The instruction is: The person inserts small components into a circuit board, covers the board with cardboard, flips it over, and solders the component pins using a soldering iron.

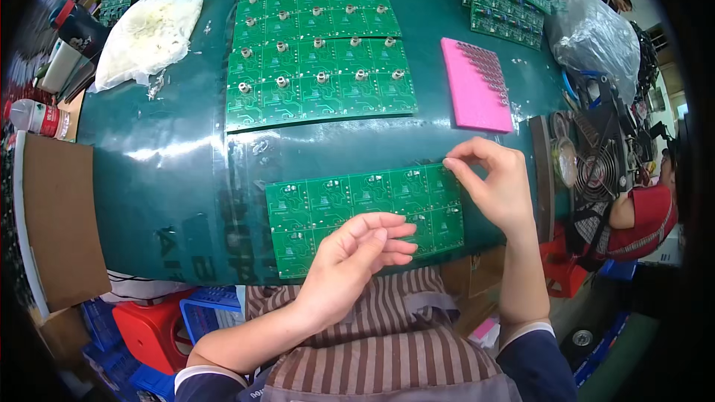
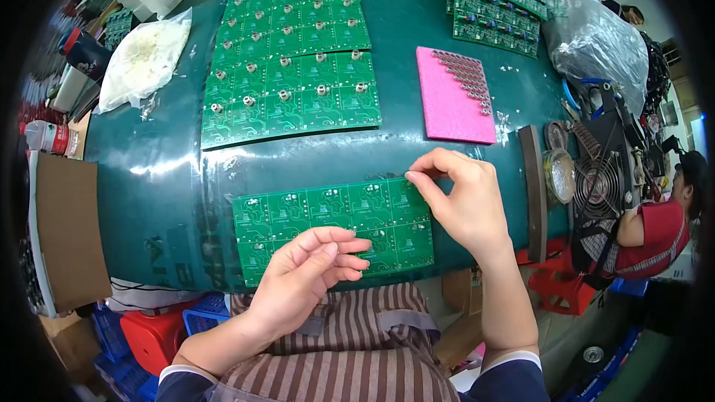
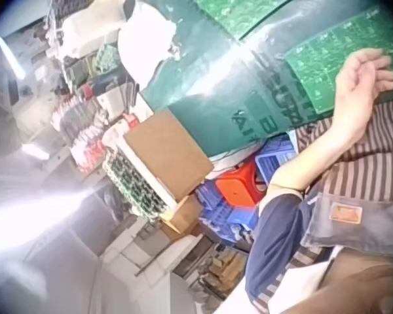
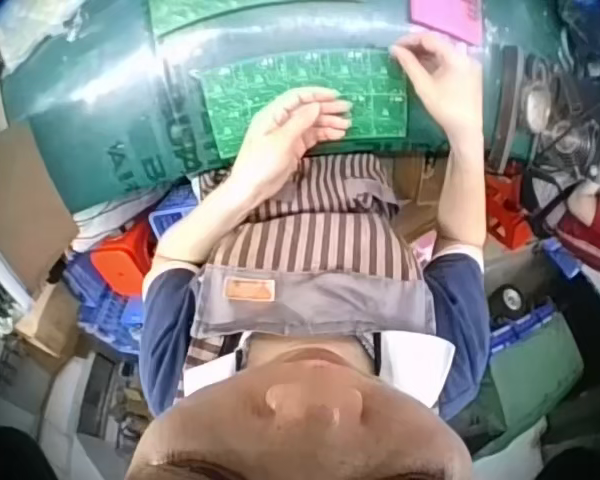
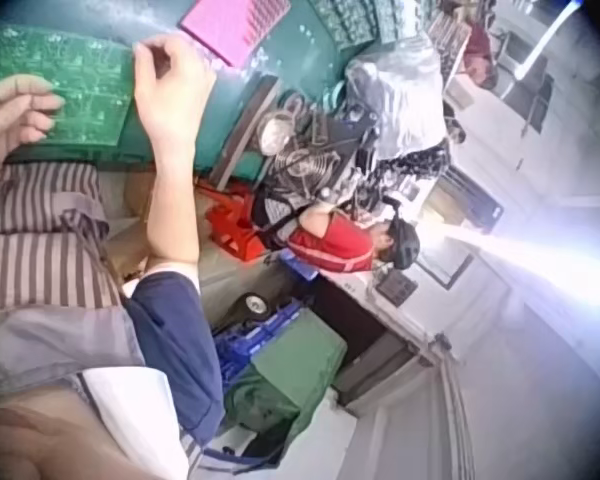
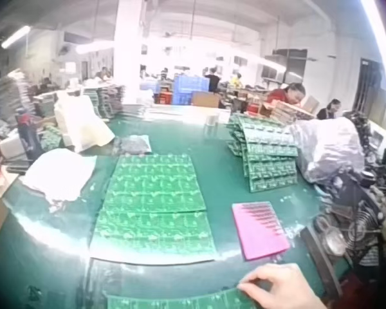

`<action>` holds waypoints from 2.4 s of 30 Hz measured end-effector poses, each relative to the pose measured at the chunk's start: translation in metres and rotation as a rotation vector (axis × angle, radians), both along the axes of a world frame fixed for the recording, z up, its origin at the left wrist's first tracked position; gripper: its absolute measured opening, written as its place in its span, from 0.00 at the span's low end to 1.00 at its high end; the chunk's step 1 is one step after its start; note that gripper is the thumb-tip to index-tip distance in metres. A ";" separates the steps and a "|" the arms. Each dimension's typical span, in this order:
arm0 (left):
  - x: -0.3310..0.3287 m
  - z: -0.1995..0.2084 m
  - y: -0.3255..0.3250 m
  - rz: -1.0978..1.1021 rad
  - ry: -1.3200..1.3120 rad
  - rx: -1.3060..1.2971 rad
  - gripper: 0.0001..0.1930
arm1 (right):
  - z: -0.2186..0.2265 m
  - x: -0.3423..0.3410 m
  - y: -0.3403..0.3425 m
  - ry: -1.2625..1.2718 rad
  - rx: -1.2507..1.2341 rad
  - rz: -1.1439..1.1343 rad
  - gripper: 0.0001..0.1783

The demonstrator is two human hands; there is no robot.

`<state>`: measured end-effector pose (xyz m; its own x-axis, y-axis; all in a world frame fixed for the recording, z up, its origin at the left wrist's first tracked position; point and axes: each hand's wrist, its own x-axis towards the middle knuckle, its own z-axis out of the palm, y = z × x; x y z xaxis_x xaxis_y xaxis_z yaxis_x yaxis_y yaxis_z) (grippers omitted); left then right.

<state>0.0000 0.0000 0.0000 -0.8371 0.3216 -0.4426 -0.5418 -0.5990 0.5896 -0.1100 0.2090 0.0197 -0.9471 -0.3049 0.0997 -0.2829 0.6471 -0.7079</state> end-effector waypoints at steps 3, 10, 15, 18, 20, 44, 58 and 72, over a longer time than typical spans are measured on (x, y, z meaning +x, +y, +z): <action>0.000 0.000 0.000 0.020 -0.001 0.019 0.15 | 0.003 0.001 -0.004 0.026 0.029 0.001 0.03; 0.000 -0.001 0.001 0.037 -0.026 0.010 0.15 | 0.000 0.004 -0.004 0.111 0.052 0.008 0.04; -0.001 0.001 0.000 0.050 -0.035 0.017 0.15 | -0.003 0.008 -0.005 0.131 0.033 -0.012 0.05; -0.001 0.002 0.000 0.054 -0.053 0.015 0.15 | -0.008 0.014 -0.005 0.220 0.068 0.008 0.05; -0.001 0.001 0.000 0.053 -0.066 0.029 0.15 | -0.013 0.017 -0.003 0.266 0.031 -0.008 0.06; -0.002 0.003 -0.002 -0.050 0.054 -0.119 0.14 | -0.038 -0.053 0.055 0.525 0.299 -0.415 0.05; -0.005 0.007 0.004 0.053 0.005 -0.027 0.12 | 0.011 0.070 -0.031 -0.173 -0.743 0.015 0.08; 0.001 0.003 0.002 0.111 0.015 0.022 0.13 | 0.000 0.073 -0.040 -0.188 -0.674 0.066 0.07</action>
